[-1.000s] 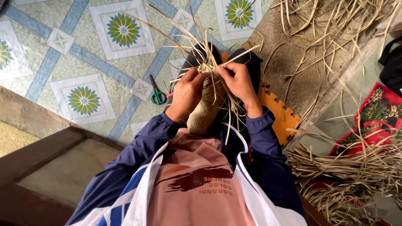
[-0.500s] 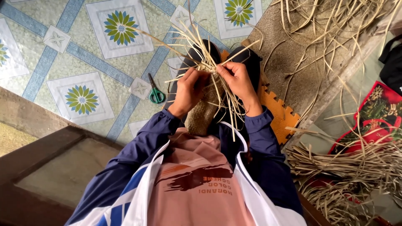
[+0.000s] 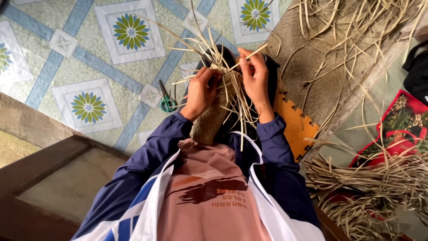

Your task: Weaving dried plant fibers into a cylindrical structure by hand.

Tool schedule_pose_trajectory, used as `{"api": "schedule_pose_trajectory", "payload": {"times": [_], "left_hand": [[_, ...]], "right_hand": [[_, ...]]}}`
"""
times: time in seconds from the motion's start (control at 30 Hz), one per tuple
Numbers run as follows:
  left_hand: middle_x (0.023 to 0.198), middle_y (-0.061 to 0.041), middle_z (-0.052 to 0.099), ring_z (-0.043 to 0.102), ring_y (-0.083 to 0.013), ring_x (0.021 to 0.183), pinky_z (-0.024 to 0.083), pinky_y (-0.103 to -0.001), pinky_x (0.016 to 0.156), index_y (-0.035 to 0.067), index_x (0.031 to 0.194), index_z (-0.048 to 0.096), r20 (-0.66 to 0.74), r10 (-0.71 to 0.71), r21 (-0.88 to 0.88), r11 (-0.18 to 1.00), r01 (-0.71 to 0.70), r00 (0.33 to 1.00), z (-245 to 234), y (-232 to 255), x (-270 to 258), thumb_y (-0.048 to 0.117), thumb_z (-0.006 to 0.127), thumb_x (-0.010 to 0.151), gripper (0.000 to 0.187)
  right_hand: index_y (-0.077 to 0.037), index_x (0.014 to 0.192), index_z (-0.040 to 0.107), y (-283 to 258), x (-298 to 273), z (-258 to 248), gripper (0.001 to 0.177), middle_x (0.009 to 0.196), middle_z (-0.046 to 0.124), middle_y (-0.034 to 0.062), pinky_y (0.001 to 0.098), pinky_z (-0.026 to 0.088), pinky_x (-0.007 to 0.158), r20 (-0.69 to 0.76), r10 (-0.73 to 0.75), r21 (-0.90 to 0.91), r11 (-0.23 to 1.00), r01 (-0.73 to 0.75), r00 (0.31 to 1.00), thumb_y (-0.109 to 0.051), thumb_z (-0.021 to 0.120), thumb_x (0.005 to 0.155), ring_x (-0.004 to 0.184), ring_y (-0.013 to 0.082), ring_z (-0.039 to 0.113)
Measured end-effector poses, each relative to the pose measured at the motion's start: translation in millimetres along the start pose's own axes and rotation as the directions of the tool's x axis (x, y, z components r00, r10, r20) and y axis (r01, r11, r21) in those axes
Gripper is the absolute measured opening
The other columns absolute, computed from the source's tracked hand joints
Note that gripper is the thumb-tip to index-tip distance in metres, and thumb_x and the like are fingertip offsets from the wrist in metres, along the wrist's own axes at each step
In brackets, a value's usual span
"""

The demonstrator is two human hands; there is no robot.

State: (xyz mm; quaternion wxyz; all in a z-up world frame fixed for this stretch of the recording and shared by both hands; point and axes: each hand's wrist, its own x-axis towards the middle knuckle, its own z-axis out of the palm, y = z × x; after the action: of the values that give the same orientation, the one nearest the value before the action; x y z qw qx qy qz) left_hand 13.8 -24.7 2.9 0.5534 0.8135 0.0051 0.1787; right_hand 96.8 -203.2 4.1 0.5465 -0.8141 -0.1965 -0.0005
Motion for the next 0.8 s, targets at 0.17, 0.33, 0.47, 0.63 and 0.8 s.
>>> {"api": "schedule_pose_trajectory", "payload": {"times": [0.17, 0.33, 0.47, 0.63, 0.8], "left_hand": [[0.084, -0.012, 0.057, 0.065, -0.0448, 0.073, 0.054, -0.048, 0.062, 0.01, 0.1, 0.065, -0.01, -0.006, 0.001, 1.0, 0.006, 1.0, 8.0, -4.9, -1.6, 0.012, 0.069, 0.097, 0.006], [0.084, -0.011, 0.056, 0.065, -0.045, 0.074, 0.054, -0.048, 0.062, 0.011, 0.101, 0.064, -0.028, -0.018, -0.037, 0.999, 0.017, 0.999, 12.8, -7.7, -1.1, 0.012, 0.068, 0.097, 0.005], [0.085, -0.009, 0.056, 0.066, -0.0428, 0.076, 0.054, -0.046, 0.065, 0.014, 0.102, 0.065, -0.023, -0.037, -0.026, 0.999, 0.037, 0.999, 14.4, -12.5, -2.6, 0.014, 0.068, 0.098, 0.005], [0.087, -0.01, 0.055, 0.065, -0.0432, 0.079, 0.054, -0.048, 0.066, 0.014, 0.104, 0.065, 0.013, -0.049, -0.016, 0.999, 0.05, 0.999, 9.7, 0.5, -1.2, 0.013, 0.067, 0.098, 0.006], [0.086, -0.008, 0.053, 0.064, -0.0419, 0.08, 0.053, -0.047, 0.067, 0.017, 0.104, 0.066, 0.062, -0.074, -0.006, 0.997, 0.074, 0.995, 8.4, 3.0, -1.7, 0.016, 0.064, 0.1, 0.005]], "right_hand": [[-0.001, 0.137, 0.062, -42.6, 10.9, -15.0, 0.035, 0.122, 0.069, 0.0165, 0.028, 0.052, 0.08, 0.165, -0.018, 0.296, 0.955, -0.032, 0.986, -0.018, 0.046, 0.111, 0.084, 0.0139, 0.061], [0.004, 0.125, 0.07, -26.9, 17.3, -22.0, 0.038, 0.109, 0.069, 0.0177, 0.0335, 0.056, 0.078, 0.268, -0.086, 0.328, 0.945, -0.007, 0.96, -0.02, 0.045, 0.108, 0.083, 0.0206, 0.066], [0.003, 0.107, 0.077, -34.2, 18.1, -28.3, 0.015, 0.093, 0.067, 0.0149, 0.0333, 0.055, 0.07, 0.267, -0.124, 0.074, 0.991, 0.108, 0.956, -0.007, 0.067, 0.103, 0.075, 0.0217, 0.066], [0.001, 0.09, 0.076, -28.0, 11.9, -27.3, 0.001, 0.095, 0.066, 0.0146, 0.0281, 0.061, 0.071, 0.257, 0.033, -0.101, 0.995, -0.007, 0.966, 0.0, 0.077, 0.09, 0.081, 0.022, 0.068], [0.002, 0.085, 0.075, -26.0, 19.3, -31.6, 0.001, 0.098, 0.07, 0.0147, 0.0276, 0.062, 0.069, 0.311, 0.161, -0.136, 0.983, -0.124, 0.937, 0.002, 0.075, 0.086, 0.081, 0.0203, 0.069]]}}
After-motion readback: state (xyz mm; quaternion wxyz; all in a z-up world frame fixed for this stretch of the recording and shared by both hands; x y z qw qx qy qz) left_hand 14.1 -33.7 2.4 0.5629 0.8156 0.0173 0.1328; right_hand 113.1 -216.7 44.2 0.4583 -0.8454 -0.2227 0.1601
